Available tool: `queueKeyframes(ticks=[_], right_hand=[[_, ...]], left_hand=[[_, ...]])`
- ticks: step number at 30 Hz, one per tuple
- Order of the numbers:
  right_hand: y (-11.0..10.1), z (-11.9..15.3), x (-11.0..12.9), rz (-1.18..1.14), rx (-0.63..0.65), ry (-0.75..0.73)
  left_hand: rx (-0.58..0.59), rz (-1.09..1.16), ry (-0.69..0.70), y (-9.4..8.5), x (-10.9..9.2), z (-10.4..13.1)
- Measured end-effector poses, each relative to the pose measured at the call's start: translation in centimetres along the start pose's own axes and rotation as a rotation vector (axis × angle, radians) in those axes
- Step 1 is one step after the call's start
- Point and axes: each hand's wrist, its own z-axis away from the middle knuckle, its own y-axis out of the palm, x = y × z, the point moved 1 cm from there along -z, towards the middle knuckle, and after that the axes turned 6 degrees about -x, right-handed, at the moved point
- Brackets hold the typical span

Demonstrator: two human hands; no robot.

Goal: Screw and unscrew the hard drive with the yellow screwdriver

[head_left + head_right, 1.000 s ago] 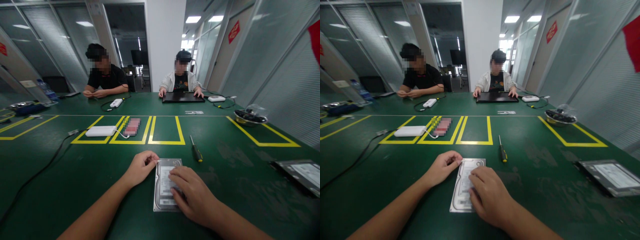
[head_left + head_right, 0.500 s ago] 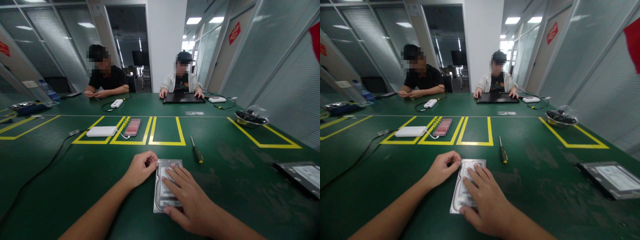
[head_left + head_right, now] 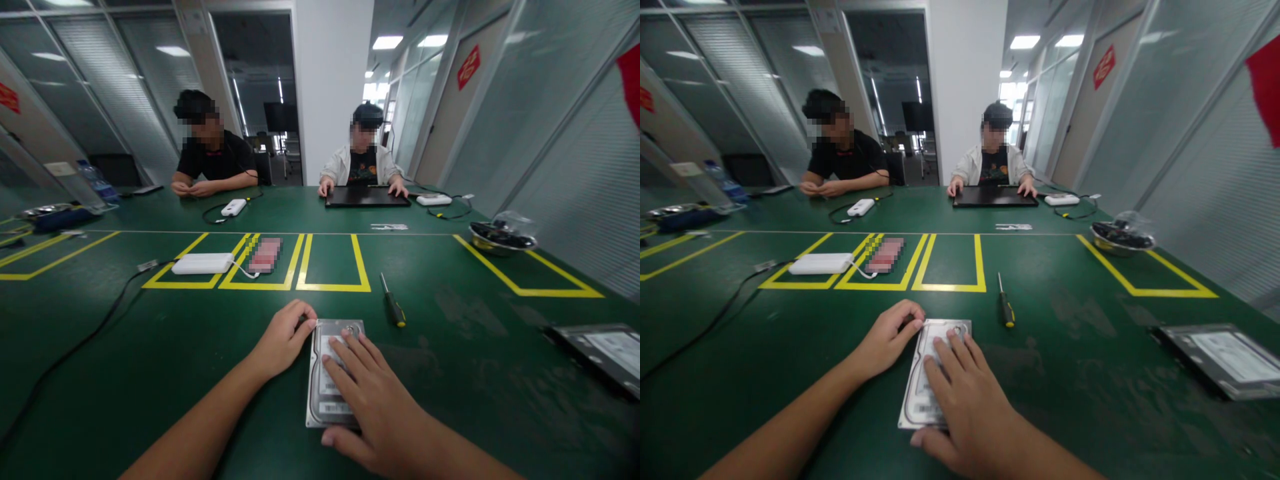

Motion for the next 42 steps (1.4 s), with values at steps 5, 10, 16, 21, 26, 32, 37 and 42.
queueKeyframes(ticks=[5, 10, 16, 21, 26, 32, 37, 42], right_hand=[[0.0, 0.0, 0.0, 0.004, 0.004, 0.004], [0.1, 0.1, 0.0, 0.014, 0.008, 0.004], [0.1, 0.3, 0.3, 0.015, 0.028, 0.02], [-0.1, 0.3, 0.8, 0.007, 0.059, 0.037], [-0.3, 0.3, 1.0, 0.021, 0.076, 0.041], [-0.4, 0.4, 1.0, 0.043, 0.08, 0.016], [-0.2, 0.4, 0.9, 0.046, 0.067, 0.002], [-0.1, 0.4, 0.8, 0.049, 0.06, 0.003]], left_hand=[[0.042, 0.069, -0.041, 0.1, 0.3, 0.2], [0.045, 0.092, -0.074, 0.2, 0.5, 0.3], [0.074, 0.117, -0.103, 0.2, 0.2, 0.2], [0.095, 0.157, -0.125, 0.1, -0.2, 0.2], [0.116, 0.164, -0.121, -0.1, -0.2, 0.1], [0.109, 0.14, -0.126, -0.1, 0.5, 0.1], [0.11, 0.128, -0.129, -0.2, 0.7, -0.1], [0.135, 0.11, -0.12, -0.1, 0.6, -0.2]])
